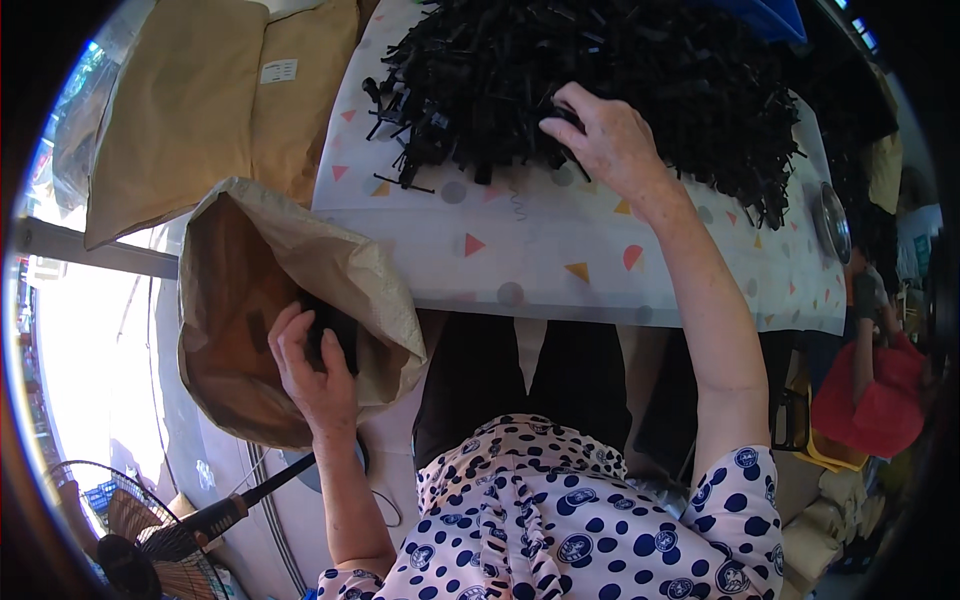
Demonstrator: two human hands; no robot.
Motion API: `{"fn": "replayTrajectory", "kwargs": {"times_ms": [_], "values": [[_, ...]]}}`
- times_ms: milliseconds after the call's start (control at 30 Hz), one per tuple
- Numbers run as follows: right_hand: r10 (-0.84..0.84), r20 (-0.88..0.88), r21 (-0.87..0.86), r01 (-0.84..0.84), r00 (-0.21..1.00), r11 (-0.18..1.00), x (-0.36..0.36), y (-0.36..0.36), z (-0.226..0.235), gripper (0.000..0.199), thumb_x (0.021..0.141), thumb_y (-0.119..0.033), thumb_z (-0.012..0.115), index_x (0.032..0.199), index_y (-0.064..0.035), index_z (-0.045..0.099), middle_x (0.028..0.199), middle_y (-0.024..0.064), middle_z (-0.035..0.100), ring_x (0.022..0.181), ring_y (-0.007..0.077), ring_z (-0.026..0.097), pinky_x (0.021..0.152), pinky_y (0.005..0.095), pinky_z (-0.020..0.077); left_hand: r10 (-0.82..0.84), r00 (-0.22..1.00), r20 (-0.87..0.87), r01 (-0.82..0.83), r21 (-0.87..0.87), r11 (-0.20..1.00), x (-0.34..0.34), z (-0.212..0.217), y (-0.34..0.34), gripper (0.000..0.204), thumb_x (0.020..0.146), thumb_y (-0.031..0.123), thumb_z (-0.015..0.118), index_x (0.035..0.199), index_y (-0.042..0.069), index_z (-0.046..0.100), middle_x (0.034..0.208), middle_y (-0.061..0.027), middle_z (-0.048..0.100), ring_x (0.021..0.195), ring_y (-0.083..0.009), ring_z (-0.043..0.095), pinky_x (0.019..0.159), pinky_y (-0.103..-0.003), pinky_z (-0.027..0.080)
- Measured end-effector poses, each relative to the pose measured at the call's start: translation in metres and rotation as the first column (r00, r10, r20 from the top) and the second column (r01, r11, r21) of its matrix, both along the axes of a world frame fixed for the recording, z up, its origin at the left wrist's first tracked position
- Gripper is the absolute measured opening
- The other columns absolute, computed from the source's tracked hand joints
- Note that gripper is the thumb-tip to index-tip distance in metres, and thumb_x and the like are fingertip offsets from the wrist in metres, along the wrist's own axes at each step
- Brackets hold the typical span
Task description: Sorting and packaging small black plastic parts from a table into a paper bag.
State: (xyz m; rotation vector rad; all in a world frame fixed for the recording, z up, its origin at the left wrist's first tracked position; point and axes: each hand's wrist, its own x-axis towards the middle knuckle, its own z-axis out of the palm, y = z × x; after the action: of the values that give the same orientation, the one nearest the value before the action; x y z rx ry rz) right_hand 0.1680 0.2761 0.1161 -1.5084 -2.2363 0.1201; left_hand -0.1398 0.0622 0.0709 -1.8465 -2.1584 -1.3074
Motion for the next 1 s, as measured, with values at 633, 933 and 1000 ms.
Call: {"fn": "replayTrajectory", "kwargs": {"times_ms": [633, 933, 1000], "values": [[-0.250, -0.695, -0.556, -0.284, 0.674, 0.781, 0.103, -0.085, -0.036, 0.017, 0.091, -0.018, 0.061, 0.098, -0.0046, 0.055, 0.073, -0.0033, 0.054, 0.067, 0.0039, 0.052, 0.056, 0.0196, 0.0399, -0.439, 0.471, 0.765, 0.805, -0.169, 0.569, 0.207, -0.002, 0.076, 0.059, 0.086, 0.008, 0.066, 0.137, 0.004, 0.035, 0.117, -0.0139, 0.054, 0.086, -0.0122, 0.061, 0.071, -0.024, 0.049], [-0.081, -0.756, -0.448, -0.423, 0.650, 0.788, 0.091, -0.123, -0.049, 0.016, 0.091, -0.011, 0.061, 0.104, -0.0041, 0.055, 0.071, -0.0051, 0.046, 0.063, 0.0028, 0.041, 0.059, 0.0183, 0.0388, -0.308, 0.136, 0.941, 0.889, 0.022, 0.457, 0.207, -0.020, 0.075, 0.057, 0.083, 0.010, 0.071, 0.131, 0.004, 0.041, 0.093, -0.0086, 0.063, 0.082, -0.0092, 0.059, 0.072, -0.022, 0.049], [-0.051, -0.756, -0.433, -0.440, 0.652, 0.787, 0.085, -0.129, -0.057, 0.017, 0.093, -0.014, 0.059, 0.106, -0.0041, 0.055, 0.071, -0.0049, 0.047, 0.063, 0.0028, 0.042, 0.058, 0.0181, 0.0379, -0.222, 0.122, 0.967, 0.866, 0.006, 0.499, 0.200, -0.024, 0.068, 0.051, 0.083, 0.007, 0.070, 0.126, 0.004, 0.044, 0.090, -0.0067, 0.062, 0.077, -0.0082, 0.059, 0.069, -0.021, 0.049]]}}
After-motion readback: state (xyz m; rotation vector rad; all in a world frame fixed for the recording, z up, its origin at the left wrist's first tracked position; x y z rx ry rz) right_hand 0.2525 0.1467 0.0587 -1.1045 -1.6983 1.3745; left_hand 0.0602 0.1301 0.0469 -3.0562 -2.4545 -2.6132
